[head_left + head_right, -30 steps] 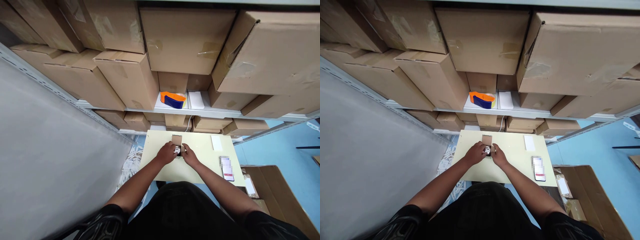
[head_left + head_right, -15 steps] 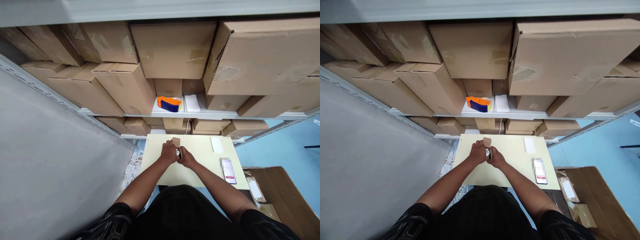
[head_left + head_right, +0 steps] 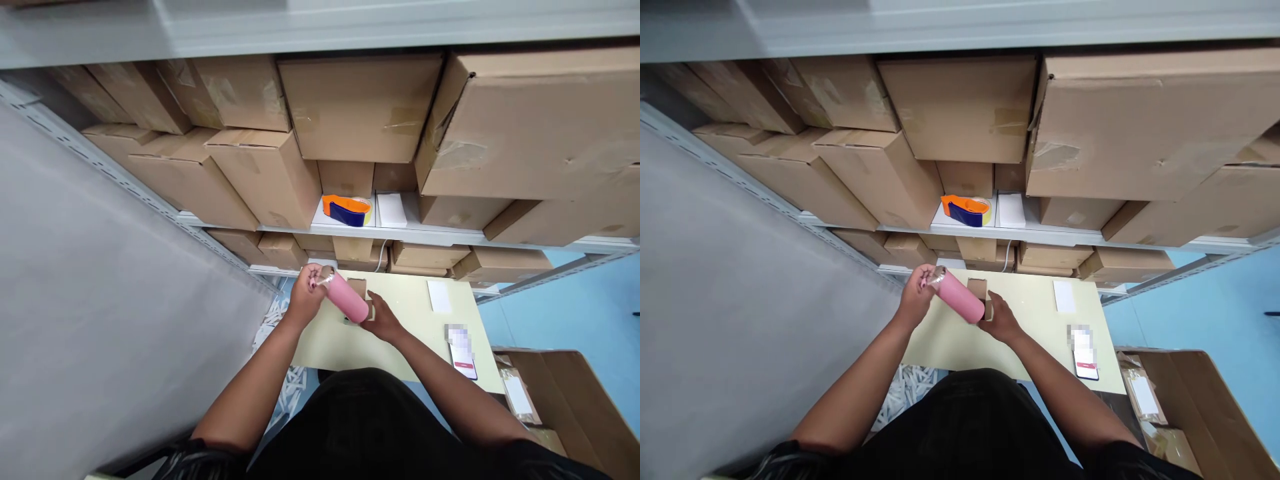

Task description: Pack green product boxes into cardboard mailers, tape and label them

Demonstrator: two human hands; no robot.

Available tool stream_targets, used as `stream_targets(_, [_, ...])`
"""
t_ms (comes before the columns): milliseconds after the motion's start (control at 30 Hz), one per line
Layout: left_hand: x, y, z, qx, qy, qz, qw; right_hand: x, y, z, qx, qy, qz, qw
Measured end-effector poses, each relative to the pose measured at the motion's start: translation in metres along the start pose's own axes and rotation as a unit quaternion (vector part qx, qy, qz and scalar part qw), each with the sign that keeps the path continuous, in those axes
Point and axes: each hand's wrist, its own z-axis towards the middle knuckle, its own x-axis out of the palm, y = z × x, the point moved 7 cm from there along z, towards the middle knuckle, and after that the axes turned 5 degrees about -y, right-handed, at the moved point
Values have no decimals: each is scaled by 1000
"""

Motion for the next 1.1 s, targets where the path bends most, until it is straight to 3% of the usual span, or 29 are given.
stream_targets(67, [-8,7,2,-45,-45,-110,992,-20,16,-14,-25,-42,18,999])
stream_targets(133, [-5,11,0,-81,-50,-200,975,-31,34,-27,-19,-44,102,994])
stream_targets(200, [6,9,-3,-96,-31,-265,959,-24,52,-36,30,31,238,970])
stream_targets(267, [21,3,-7,-101,-9,-305,947,-6,74,-43,90,146,354,920])
stream_targets(333, [34,-1,-14,-104,-20,-328,939,3,92,-47,120,206,407,882])
stream_targets(367, [38,-2,-18,-104,-42,-332,937,2,97,-46,116,202,411,882])
stream_targets(433, [47,-1,-29,-106,-74,-324,937,-9,101,-40,73,136,379,912])
stream_targets(533, [66,6,-49,-137,-58,-294,944,-31,98,-37,-24,22,247,968])
stream_targets(600, [73,11,-59,-157,-61,-289,942,-37,95,-40,-64,-4,185,981])
stream_targets(700, [72,7,-66,-146,-84,-321,932,-26,89,-47,-30,90,264,960])
stream_targets(767, [71,-1,-67,-134,-68,-343,927,-10,90,-55,39,195,357,912])
stream_targets(833, [68,-7,-70,-123,-52,-339,931,-2,93,-60,82,244,398,880])
stream_targets(900, [62,-10,-74,-114,-61,-305,943,-4,95,-58,64,198,378,902])
stream_targets(1000, [51,-6,-82,-121,-89,-257,955,-15,101,-55,-8,73,294,953])
stream_targets(1033, [47,-5,-84,-126,-90,-255,954,-15,105,-57,-24,57,282,957])
stream_targets(1100, [41,-5,-85,-129,-74,-277,949,-6,113,-63,-15,85,306,948])
